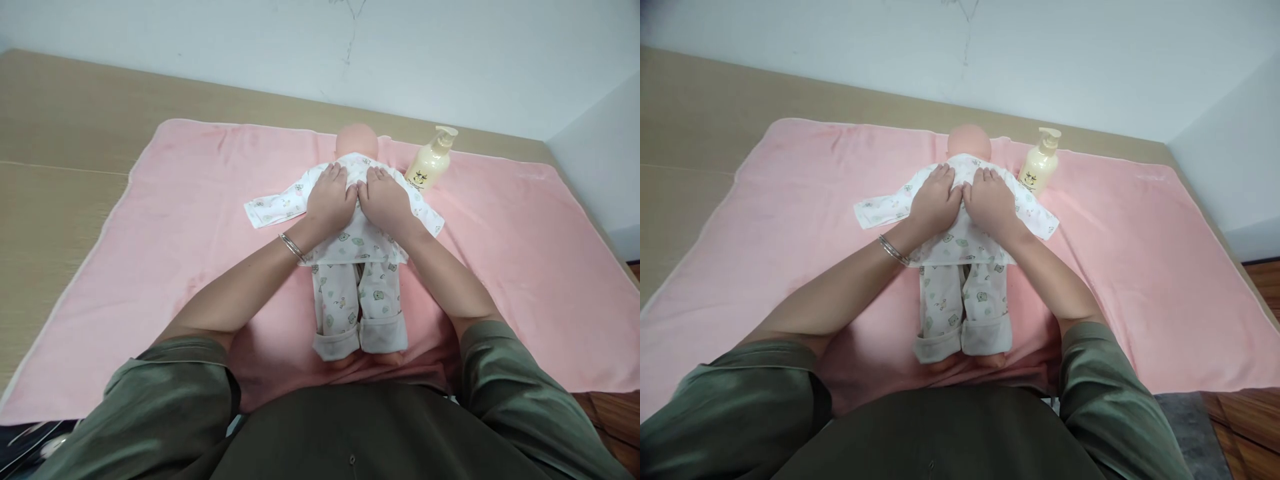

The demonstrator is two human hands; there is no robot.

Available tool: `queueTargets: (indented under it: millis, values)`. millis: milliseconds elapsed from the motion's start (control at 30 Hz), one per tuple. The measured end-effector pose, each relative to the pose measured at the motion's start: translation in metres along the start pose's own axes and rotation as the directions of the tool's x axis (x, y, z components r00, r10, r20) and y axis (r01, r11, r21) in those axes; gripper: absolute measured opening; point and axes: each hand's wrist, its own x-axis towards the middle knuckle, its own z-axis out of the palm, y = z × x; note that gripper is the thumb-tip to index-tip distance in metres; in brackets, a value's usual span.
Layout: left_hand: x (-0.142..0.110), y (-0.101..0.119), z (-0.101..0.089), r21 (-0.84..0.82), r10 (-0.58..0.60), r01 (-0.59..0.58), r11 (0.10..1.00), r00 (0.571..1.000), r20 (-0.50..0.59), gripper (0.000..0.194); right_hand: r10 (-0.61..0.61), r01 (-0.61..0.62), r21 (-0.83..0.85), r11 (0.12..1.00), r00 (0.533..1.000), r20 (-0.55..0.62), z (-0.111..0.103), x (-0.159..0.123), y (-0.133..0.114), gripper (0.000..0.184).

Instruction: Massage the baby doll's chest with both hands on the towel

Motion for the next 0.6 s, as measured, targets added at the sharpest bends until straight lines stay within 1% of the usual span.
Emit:
queueTargets:
  millis: [100,200,267,433,600]
  values:
    - [0.005,-0.004,-0.001,-0.007,-0.032,0.033,0.999,0.997,0.064,0.061,-0.025,0.025,-0.021,0.999,0.999,0.020,-0.009,-0.013,-0.010,0.047]
    - [0.004,-0.005,0.002,-0.020,-0.031,0.031,0.999,0.999,0.040,0.062,-0.023,0.024,-0.021,0.999,0.999,0.048,-0.012,-0.014,-0.011,0.044]
    - [0.002,-0.005,0.005,-0.036,-0.021,0.021,0.999,1.000,0.006,0.061,-0.021,0.021,0.002,1.000,0.999,0.046,-0.008,-0.006,-0.006,0.046]
    - [0.001,-0.009,0.011,-0.061,-0.010,0.007,0.998,0.999,-0.045,0.059,0.003,-0.002,0.090,0.996,1.000,-0.009,0.012,0.013,0.009,0.057]
    - [0.001,-0.009,0.011,-0.075,-0.009,0.006,0.997,0.999,-0.044,0.057,-0.013,0.018,0.113,0.993,0.999,-0.043,0.019,0.014,0.012,0.058]
